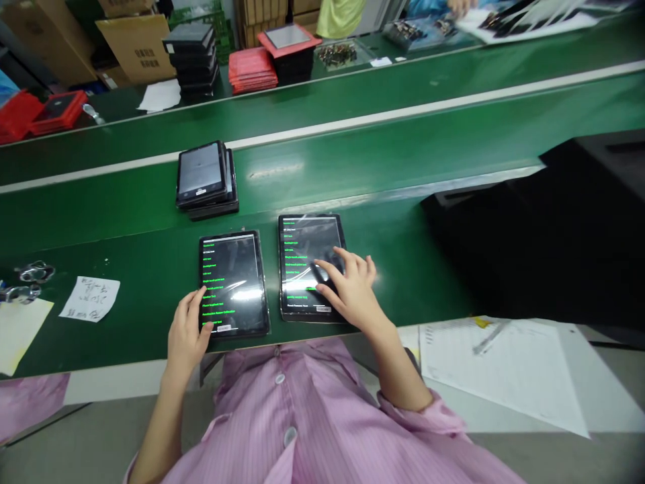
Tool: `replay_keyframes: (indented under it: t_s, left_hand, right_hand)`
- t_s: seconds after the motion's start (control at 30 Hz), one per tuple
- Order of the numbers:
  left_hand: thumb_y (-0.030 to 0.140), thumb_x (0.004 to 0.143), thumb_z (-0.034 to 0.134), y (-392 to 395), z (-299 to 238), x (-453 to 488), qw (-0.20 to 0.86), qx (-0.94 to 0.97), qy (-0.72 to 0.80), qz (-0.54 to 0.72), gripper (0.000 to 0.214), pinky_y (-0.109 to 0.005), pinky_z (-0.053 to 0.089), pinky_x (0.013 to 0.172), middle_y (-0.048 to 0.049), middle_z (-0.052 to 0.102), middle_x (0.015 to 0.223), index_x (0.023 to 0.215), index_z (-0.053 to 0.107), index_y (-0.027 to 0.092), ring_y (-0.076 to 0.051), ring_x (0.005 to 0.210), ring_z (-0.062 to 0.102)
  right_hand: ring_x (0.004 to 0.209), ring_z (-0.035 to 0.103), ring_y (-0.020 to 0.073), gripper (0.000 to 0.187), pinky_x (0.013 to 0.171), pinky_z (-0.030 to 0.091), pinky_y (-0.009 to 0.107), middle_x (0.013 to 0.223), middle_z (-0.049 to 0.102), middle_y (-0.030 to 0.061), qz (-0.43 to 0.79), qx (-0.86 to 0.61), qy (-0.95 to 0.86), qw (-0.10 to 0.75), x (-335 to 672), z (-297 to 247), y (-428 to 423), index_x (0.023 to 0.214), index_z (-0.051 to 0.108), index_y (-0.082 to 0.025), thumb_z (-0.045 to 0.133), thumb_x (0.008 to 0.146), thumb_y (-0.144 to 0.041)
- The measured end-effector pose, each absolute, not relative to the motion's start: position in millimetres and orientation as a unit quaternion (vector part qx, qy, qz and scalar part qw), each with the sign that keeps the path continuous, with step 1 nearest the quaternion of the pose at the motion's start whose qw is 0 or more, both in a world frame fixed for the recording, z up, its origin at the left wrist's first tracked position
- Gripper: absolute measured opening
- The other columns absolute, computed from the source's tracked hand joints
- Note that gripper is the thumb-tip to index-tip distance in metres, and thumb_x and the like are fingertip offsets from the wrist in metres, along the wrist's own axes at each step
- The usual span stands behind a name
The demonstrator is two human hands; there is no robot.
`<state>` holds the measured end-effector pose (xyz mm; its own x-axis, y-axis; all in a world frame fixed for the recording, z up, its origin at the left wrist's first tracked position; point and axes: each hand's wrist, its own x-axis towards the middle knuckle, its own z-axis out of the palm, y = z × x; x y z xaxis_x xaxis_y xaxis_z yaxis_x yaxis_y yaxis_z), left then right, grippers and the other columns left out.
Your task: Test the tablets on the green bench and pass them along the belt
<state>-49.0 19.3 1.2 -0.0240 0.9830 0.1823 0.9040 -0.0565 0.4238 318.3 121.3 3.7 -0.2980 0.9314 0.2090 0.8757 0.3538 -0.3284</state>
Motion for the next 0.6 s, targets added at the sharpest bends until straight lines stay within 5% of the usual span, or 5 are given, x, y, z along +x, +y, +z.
replay_keyframes:
  t_s: [0.3, 0.47, 0.6]
  left_hand:
    - [0.069, 0.098, 0.024, 25, 3, -47, 0.062, 0.7, 0.696, 0.147, 0.075, -0.046, 0.052, 0.087, -0.0175, 0.052, 0.13, 0.151, 0.041, 0.02, -0.033, 0.109, 0.06]
    - [0.072, 0.096, 0.02, 32, 6, -51, 0.078, 0.684, 0.696, 0.202, 0.086, -0.049, 0.052, 0.089, -0.0205, 0.051, 0.13, 0.16, 0.016, 0.015, -0.033, 0.109, 0.06]
    - [0.074, 0.095, 0.016, 38, 11, -51, 0.059, 0.694, 0.691, 0.195, 0.085, -0.052, 0.048, 0.097, -0.0208, 0.047, 0.133, 0.155, 0.036, 0.017, -0.035, 0.119, 0.054]
  right_hand:
    - [0.138, 0.032, 0.0396, 0.053, 0.112, 0.016, 0.073, 0.155, 0.033, 0.0152, 0.049, -0.548, -0.826, 0.121, 302, 8, 129, 0.144, 0.05, -0.034, 0.047, 0.096, -0.055]
    - [0.141, 0.029, 0.0426, 0.064, 0.112, 0.02, 0.073, 0.158, 0.025, 0.0178, 0.059, -0.611, -0.766, 0.189, 323, -3, 143, 0.153, 0.038, -0.029, 0.043, 0.096, -0.058]
    - [0.144, 0.028, 0.0409, 0.065, 0.113, 0.029, 0.066, 0.159, 0.023, 0.0169, 0.157, -0.599, -0.744, 0.251, 341, -17, 160, 0.152, 0.038, -0.028, 0.038, 0.097, -0.062]
